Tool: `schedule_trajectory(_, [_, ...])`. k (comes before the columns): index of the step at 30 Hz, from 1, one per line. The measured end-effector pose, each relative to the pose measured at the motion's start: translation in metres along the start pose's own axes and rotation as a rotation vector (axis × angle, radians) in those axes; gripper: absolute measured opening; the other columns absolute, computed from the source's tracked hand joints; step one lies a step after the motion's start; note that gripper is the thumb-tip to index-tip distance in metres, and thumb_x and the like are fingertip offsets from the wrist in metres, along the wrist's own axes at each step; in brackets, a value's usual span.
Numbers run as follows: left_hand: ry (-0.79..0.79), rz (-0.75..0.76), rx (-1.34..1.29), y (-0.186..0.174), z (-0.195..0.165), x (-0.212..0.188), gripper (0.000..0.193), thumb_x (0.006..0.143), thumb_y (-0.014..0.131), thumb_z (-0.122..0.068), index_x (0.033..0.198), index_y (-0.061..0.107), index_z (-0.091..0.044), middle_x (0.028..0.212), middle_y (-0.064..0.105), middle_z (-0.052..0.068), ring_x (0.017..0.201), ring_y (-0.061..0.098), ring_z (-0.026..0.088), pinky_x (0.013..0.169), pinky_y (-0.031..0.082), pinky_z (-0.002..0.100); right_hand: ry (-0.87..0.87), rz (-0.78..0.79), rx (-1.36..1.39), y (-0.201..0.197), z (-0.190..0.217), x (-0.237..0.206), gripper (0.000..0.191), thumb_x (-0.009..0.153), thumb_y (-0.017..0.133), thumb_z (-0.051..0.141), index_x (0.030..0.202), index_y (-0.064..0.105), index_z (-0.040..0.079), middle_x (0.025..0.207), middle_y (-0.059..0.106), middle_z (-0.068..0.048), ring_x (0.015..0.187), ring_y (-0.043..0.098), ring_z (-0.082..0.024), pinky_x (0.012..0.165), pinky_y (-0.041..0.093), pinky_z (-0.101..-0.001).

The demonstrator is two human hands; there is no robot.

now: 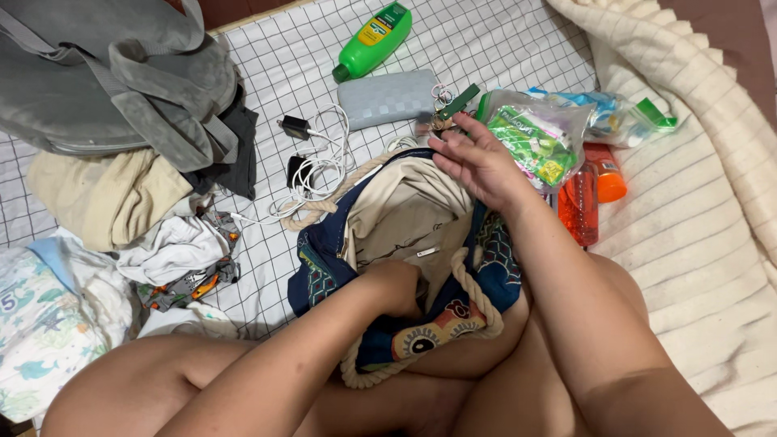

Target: The person sits on a bed with a patterned handbag on their lap and removes its contents one at a time, placing toiletry bottles, wipes, cables, a pouch and other personal items onto the bed beside them, arranging the items in a group on the sheet.

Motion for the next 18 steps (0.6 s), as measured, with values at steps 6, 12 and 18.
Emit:
schedule_trajectory(6, [0.01, -0.095, -0.169, -0.03, 0.006, -0.017, 0.075, 0.059, 0.089, -0.038, 0.123, 0.065, -0.006, 0.115, 0.072, 0.02, 0.107, 0.069, 0.036, 0.092, 0.056, 0.043, -0.213, 0.029, -0.481, 0.018, 0.004, -0.013, 0.041, 0.095, 0.067, 0.002, 0.134, 0.054, 0.0, 0.125, 0.064, -0.009, 0.102, 0.069, -0.018, 0.091, 0.058, -0.0322])
schedule_trajectory(12, [-0.114, -0.164, -0.415, -0.069, 0.044, -0.032, 0.073, 0.061, 0.082, -0.041, 0.122, 0.064, -0.006, 0.103, 0.079, 0.02, 0.087, 0.081, 0.033, 0.079, 0.062, 0.038, -0.094, 0.273, -1.158, 0.039, -0.033, -0.037, 0.006, 0.086, 0.069, 0.005, 0.092, 0.07, 0.007, 0.084, 0.072, -0.005, 0.081, 0.072, -0.018, 0.072, 0.059, -0.0345])
schedule_trajectory(18, [0.076, -0.377, -0.729, -0.115, 0.058, -0.046, 0.066, 0.064, 0.09, -0.037, 0.117, 0.069, -0.003, 0.103, 0.078, 0.012, 0.087, 0.075, 0.018, 0.073, 0.06, 0.031, 0.333, 0.337, -2.208, 0.031, -0.1, -0.049, 0.027, 0.083, 0.073, 0.028, 0.106, 0.076, 0.016, 0.109, 0.075, -0.009, 0.103, 0.072, -0.029, 0.082, 0.058, -0.0443])
Point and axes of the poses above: each hand's wrist, its own x-axis towards the middle knuckle, its own y-axis out of the palm, z = x × y, the point moved 9 cm from there along x, towards the middle knuckle
